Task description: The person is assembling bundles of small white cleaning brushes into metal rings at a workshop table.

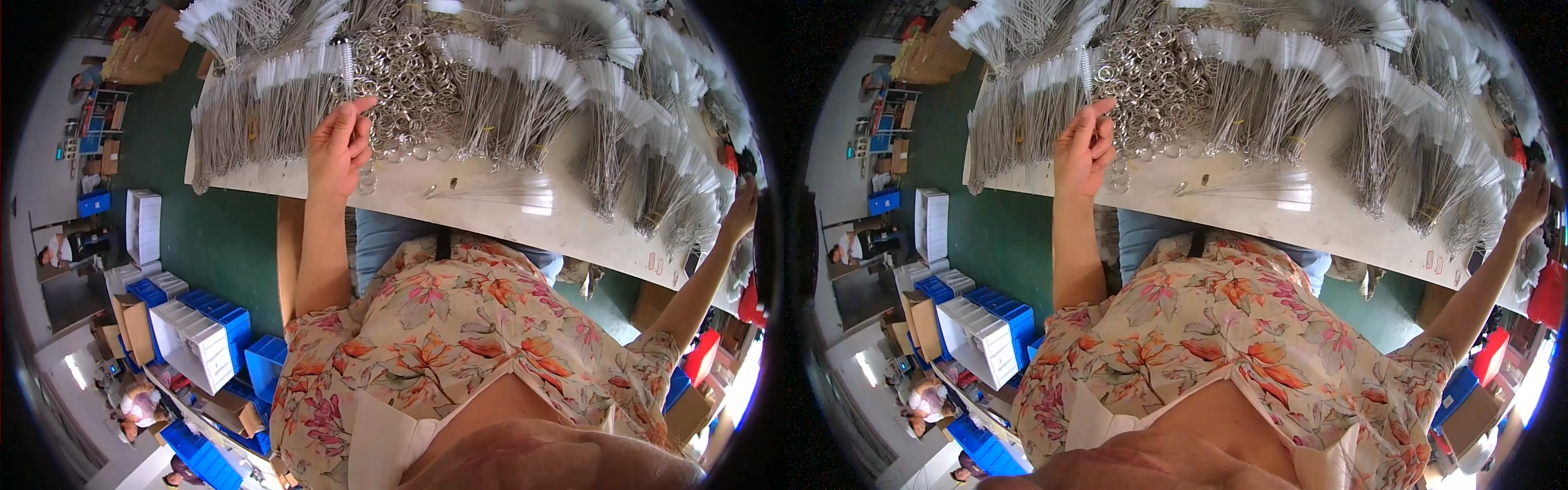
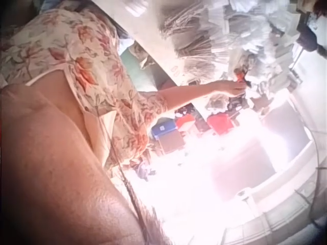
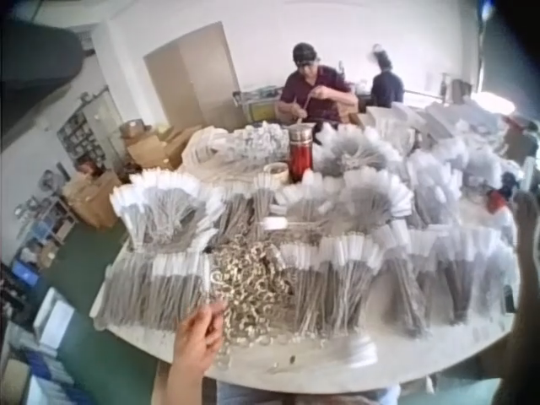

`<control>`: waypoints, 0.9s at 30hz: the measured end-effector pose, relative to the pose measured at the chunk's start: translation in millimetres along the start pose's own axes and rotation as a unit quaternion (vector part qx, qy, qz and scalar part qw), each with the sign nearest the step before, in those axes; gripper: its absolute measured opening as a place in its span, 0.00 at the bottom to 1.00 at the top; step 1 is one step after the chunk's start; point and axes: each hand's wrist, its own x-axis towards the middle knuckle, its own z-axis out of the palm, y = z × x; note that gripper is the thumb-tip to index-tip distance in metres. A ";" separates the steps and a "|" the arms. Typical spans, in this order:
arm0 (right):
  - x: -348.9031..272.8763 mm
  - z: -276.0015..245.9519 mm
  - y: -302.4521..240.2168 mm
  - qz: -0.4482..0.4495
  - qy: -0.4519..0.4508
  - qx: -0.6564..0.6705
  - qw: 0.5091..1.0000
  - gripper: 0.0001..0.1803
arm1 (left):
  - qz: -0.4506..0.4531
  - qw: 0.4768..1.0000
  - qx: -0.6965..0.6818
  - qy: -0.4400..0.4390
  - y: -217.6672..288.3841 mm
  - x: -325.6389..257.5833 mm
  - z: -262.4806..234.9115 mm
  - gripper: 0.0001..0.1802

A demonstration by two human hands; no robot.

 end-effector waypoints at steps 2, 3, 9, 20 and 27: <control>-12.6 27.2 -62.6 0.031 -0.121 0.202 0.971 0.15 | -0.009 0.999 -0.040 -0.034 -9.5 4.7 -4.6 0.15; -21.2 38.4 -82.1 0.010 -0.238 0.239 0.942 0.14 | -0.011 0.999 -0.042 -0.033 -11.6 4.8 0.5 0.15; -177.5 137.6 -345.4 0.176 -0.440 0.633 0.612 0.10 | 0.108 0.966 0.210 -0.106 8.2 2.4 51.3 0.14; -221.9 124.5 -401.2 0.147 -0.478 0.630 0.594 0.29 | 0.431 0.785 0.423 -0.136 2.1 4.6 104.7 0.18; -201.0 124.9 -371.0 0.156 -0.367 0.558 0.727 0.19 | 0.586 0.757 0.289 -0.032 39.6 20.5 97.9 0.08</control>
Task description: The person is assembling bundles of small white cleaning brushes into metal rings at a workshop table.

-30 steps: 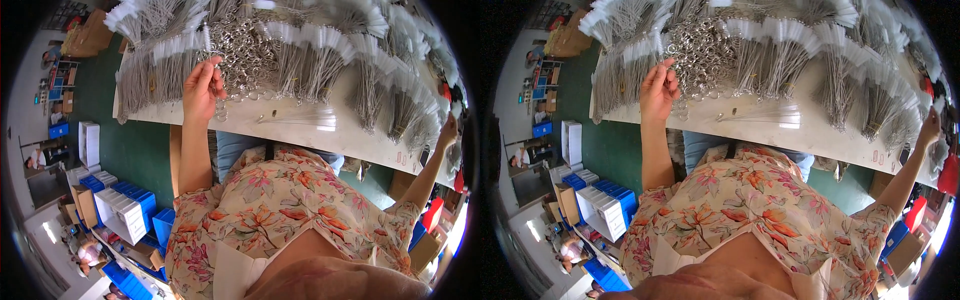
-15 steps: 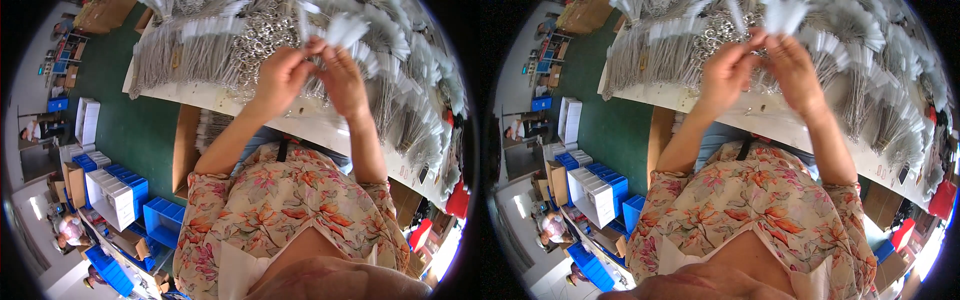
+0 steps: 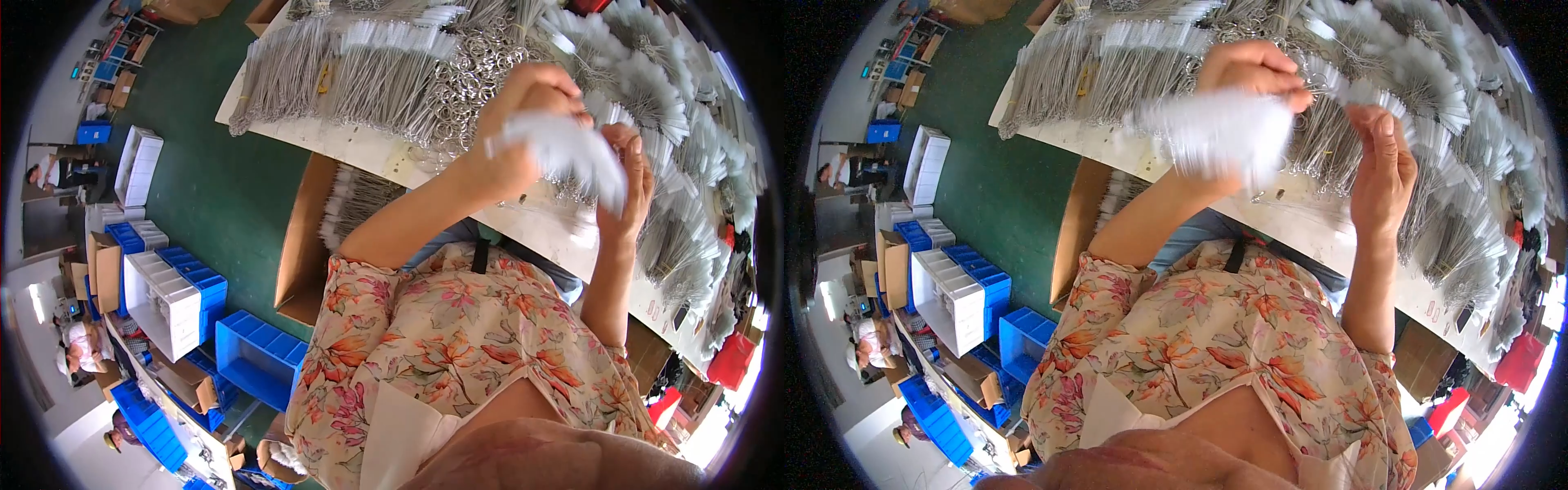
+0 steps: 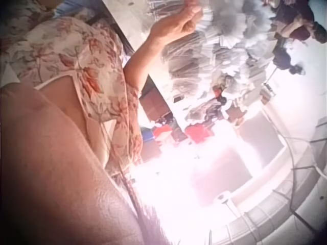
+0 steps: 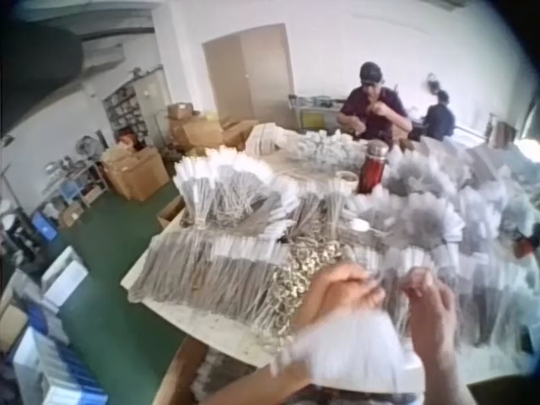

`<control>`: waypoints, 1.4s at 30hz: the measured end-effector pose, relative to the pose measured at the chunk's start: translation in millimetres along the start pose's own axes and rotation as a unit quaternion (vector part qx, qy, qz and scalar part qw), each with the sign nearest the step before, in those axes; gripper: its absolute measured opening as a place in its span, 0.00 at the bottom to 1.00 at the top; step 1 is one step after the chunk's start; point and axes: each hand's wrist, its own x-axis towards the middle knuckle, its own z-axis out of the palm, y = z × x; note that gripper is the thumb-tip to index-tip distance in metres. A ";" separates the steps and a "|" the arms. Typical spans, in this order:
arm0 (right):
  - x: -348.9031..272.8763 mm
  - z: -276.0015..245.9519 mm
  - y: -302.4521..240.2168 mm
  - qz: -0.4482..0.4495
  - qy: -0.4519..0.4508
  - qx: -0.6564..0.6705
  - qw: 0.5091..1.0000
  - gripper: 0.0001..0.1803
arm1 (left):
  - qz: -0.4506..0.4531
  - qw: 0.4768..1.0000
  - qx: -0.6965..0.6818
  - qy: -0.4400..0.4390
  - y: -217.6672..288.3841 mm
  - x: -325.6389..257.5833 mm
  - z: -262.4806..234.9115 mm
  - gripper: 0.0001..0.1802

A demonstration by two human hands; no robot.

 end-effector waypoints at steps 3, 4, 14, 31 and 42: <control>-5.9 3.9 7.0 0.208 -0.004 0.197 0.958 0.17 | -0.002 0.991 -0.083 -0.106 -3.4 -32.2 20.7 0.08; -9.6 12.4 4.1 0.217 -0.004 0.240 0.946 0.16 | -0.002 0.985 -0.105 -0.139 1.1 -40.1 24.7 0.08; -22.3 -30.0 -18.8 0.199 -0.125 0.052 0.971 0.09 | 0.013 0.985 -0.008 -0.173 1.7 -13.8 -5.6 0.31; -75.9 -52.6 -24.3 0.361 -0.270 -0.177 0.875 0.13 | -0.118 0.935 -0.136 -0.307 35.3 -76.5 -3.2 0.09; -124.8 -116.9 26.7 0.106 -0.165 -0.484 0.853 0.06 | -0.306 0.817 0.223 -0.436 9.9 -136.1 -29.6 0.12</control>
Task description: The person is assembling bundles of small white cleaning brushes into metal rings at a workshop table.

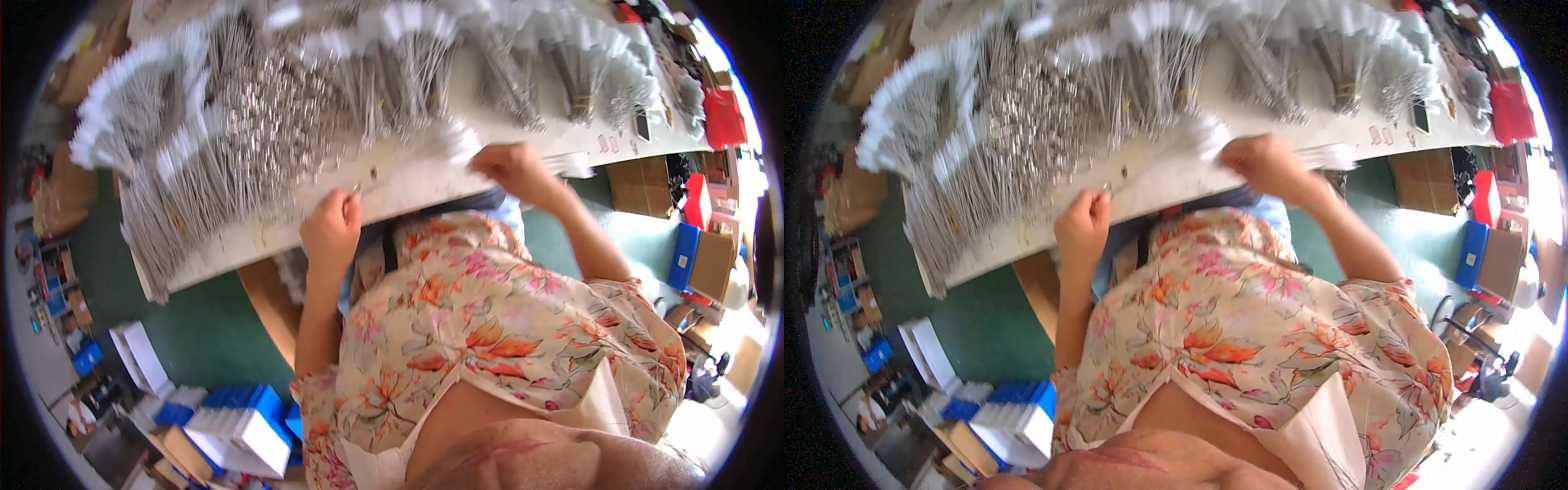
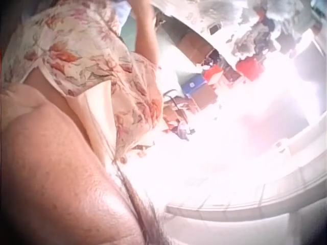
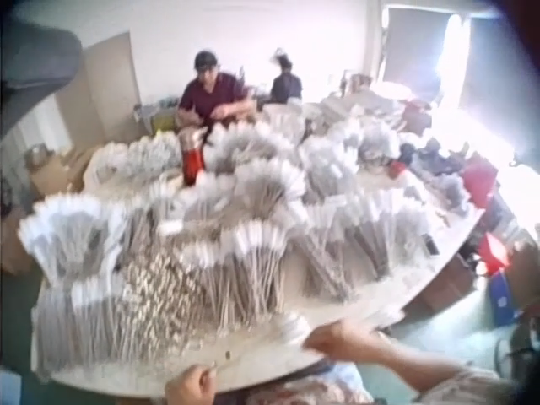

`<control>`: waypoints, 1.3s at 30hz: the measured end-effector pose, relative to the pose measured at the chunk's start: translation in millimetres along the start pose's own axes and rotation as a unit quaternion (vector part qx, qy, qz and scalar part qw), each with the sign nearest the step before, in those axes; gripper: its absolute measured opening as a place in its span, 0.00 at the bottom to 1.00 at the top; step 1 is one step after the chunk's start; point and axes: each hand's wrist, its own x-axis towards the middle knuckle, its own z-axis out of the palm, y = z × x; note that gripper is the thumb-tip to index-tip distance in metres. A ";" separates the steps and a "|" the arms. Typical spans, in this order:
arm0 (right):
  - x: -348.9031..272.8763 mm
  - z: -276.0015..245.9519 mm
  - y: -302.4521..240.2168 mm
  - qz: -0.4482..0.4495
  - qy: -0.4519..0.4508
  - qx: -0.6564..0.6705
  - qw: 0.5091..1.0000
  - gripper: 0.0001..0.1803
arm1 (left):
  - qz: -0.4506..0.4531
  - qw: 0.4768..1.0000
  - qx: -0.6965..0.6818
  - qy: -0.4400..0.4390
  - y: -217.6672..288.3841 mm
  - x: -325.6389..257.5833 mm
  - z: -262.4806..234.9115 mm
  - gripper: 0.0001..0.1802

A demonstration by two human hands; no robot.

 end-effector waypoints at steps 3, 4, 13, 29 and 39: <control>31.3 24.8 -46.1 -0.092 0.024 0.115 0.989 0.05 | 0.039 0.999 0.014 -0.006 -2.7 7.1 -2.2 0.08; 38.4 30.1 -60.1 -0.118 0.028 0.134 0.984 0.05 | 0.020 0.993 -0.113 0.008 -2.1 7.1 -3.1 0.07; 65.3 29.9 -94.0 -0.138 0.030 0.112 0.984 0.08 | 0.065 0.927 -0.370 -0.004 26.0 29.6 -65.6 0.08; 58.9 11.0 -88.7 -0.043 -0.112 0.446 0.887 0.08 | 0.170 0.909 -0.371 -0.078 45.0 46.4 -89.8 0.12; 54.2 12.3 -90.9 -0.020 -0.135 0.488 0.862 0.07 | 0.161 0.928 -0.333 -0.051 52.9 37.8 -97.7 0.15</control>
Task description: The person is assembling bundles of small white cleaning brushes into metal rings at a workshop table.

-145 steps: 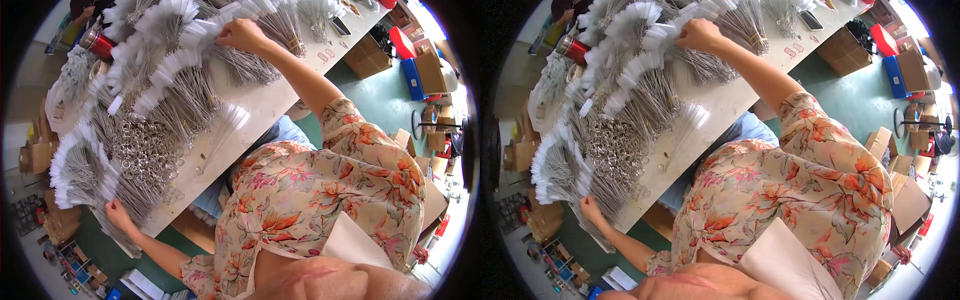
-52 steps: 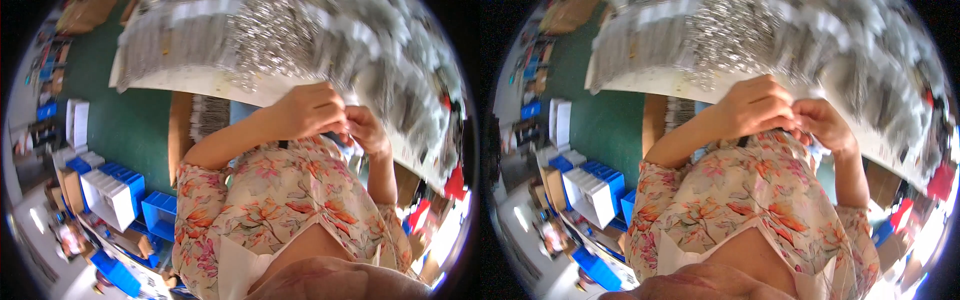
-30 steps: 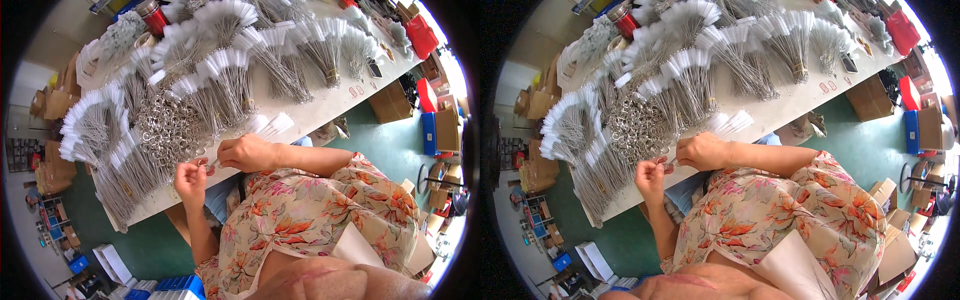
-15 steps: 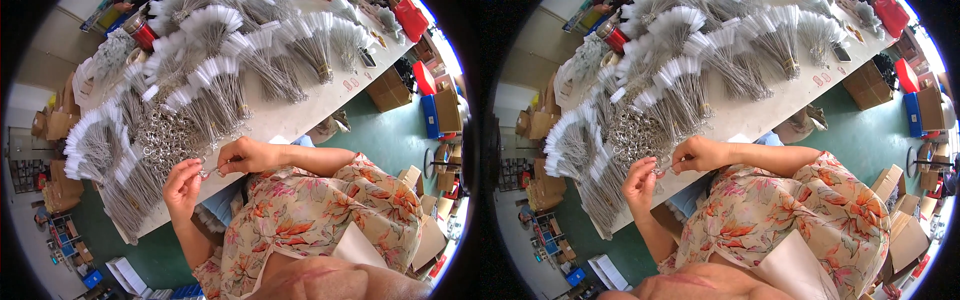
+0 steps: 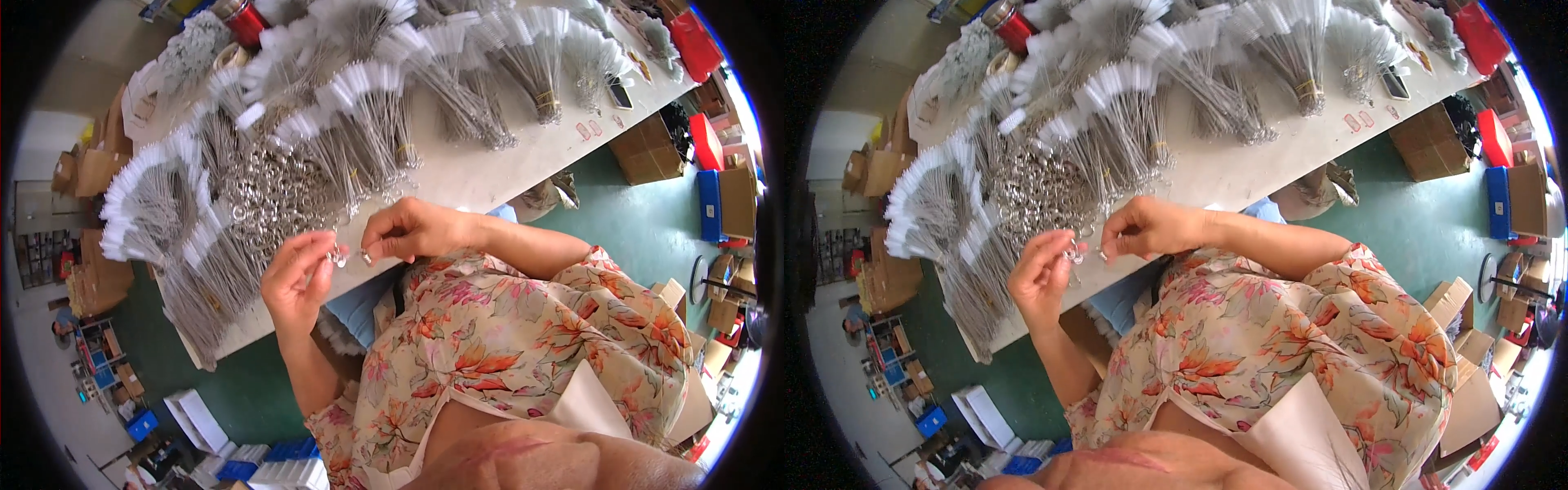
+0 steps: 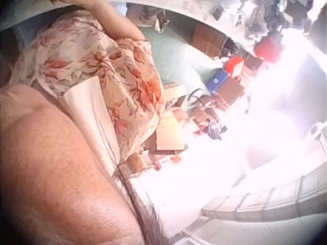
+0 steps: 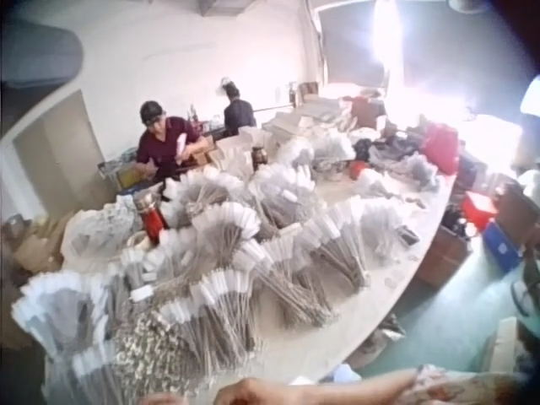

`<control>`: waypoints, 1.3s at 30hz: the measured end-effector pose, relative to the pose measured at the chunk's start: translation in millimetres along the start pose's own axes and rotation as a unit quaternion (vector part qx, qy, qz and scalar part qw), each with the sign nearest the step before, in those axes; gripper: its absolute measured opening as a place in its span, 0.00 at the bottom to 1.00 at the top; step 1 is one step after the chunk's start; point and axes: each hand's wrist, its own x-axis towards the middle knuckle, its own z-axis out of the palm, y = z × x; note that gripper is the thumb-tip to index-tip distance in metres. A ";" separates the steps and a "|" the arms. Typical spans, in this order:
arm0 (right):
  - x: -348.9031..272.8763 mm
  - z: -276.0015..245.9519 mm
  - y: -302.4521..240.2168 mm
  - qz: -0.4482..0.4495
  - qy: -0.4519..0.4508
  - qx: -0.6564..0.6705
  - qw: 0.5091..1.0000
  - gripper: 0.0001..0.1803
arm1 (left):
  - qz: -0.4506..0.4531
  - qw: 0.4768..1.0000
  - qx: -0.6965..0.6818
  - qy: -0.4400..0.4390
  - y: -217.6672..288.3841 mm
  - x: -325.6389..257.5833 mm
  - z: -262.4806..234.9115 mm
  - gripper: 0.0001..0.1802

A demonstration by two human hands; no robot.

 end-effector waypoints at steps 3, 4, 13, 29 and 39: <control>1.8 -1.9 -5.8 -0.073 0.038 0.008 0.997 0.05 | -0.020 0.994 -0.083 0.075 6.0 6.4 9.1 0.15; 3.1 -3.5 -13.7 -0.088 0.047 0.043 0.994 0.06 | -0.039 0.993 -0.075 0.086 10.8 9.2 11.7 0.15; 18.9 13.4 -57.2 -0.118 0.125 0.084 0.982 0.11 | 0.157 0.977 0.076 0.127 22.9 27.4 8.2 0.18; 34.8 9.6 -49.7 -0.150 0.142 -0.028 0.978 0.08 | 0.053 0.991 0.122 0.026 23.3 36.1 -16.9 0.09; 40.5 9.1 -47.3 -0.130 0.110 0.018 0.985 0.07 | -0.069 0.995 -0.018 0.076 28.0 29.2 -17.7 0.07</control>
